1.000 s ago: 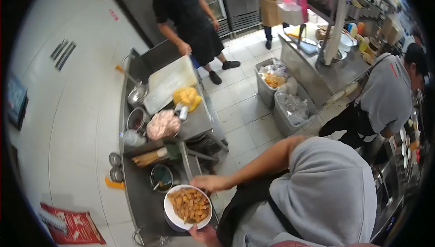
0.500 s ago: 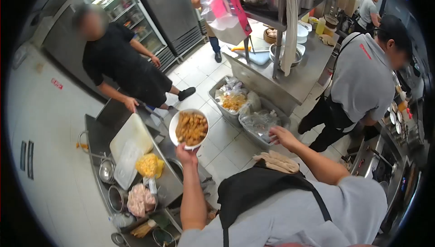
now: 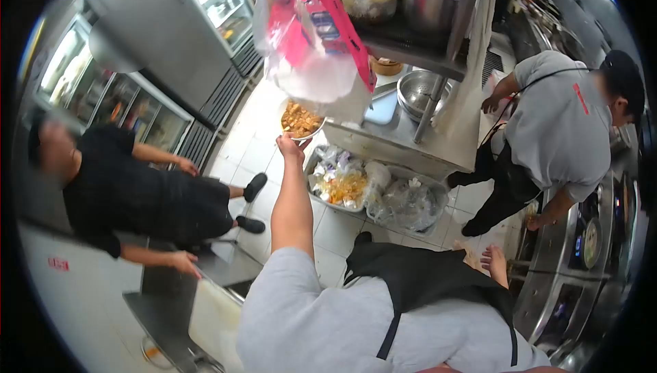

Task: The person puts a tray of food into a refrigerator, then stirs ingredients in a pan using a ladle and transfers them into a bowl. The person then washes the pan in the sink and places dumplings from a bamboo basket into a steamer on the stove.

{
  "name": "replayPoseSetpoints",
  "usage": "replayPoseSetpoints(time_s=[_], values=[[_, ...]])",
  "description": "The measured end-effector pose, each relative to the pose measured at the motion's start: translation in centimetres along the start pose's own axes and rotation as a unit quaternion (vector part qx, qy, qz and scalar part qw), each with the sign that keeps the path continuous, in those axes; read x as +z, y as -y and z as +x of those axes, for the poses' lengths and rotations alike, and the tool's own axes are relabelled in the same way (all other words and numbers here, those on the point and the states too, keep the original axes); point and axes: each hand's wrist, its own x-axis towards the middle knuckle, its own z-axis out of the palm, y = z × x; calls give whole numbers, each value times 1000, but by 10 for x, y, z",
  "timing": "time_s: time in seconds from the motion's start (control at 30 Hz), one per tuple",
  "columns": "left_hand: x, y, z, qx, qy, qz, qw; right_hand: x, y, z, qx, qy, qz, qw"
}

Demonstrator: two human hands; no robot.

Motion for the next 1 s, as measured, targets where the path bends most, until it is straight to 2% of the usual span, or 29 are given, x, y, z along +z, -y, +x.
replayPoseSetpoints(time_s=[0.03,0.1,0.13,0.27,0.3,0.33,0.43,0.6,0.77,0.9,0.97,1.0], values=[[4,4,36,-20,52,-28,998,7,-9,-8,17,-24,20,999],[21,17,99,-49,83,-1,995,22,-32,-25,52,-80,67,993],[38,19,118,-58,99,17,993,29,-46,-29,40,-96,82,991],[89,25,167,-93,213,123,965,72,-91,-85,53,-216,177,959],[111,31,166,-101,247,146,953,79,-105,-95,61,-218,213,951],[131,43,158,-109,271,163,942,89,-121,-110,78,-248,172,950],[168,70,121,-90,295,238,921,120,-145,-147,123,-296,183,929],[178,98,14,-72,347,318,879,144,-154,-191,166,-352,176,904],[176,117,-84,-121,442,347,819,140,-200,-205,162,-407,37,898],[182,148,-178,-173,541,365,737,122,-273,-213,180,-467,-33,865],[186,165,-228,-199,588,379,687,105,-294,-222,253,-554,-55,791],[185,175,-253,-209,609,383,662,93,-300,-228,274,-581,10,767]])
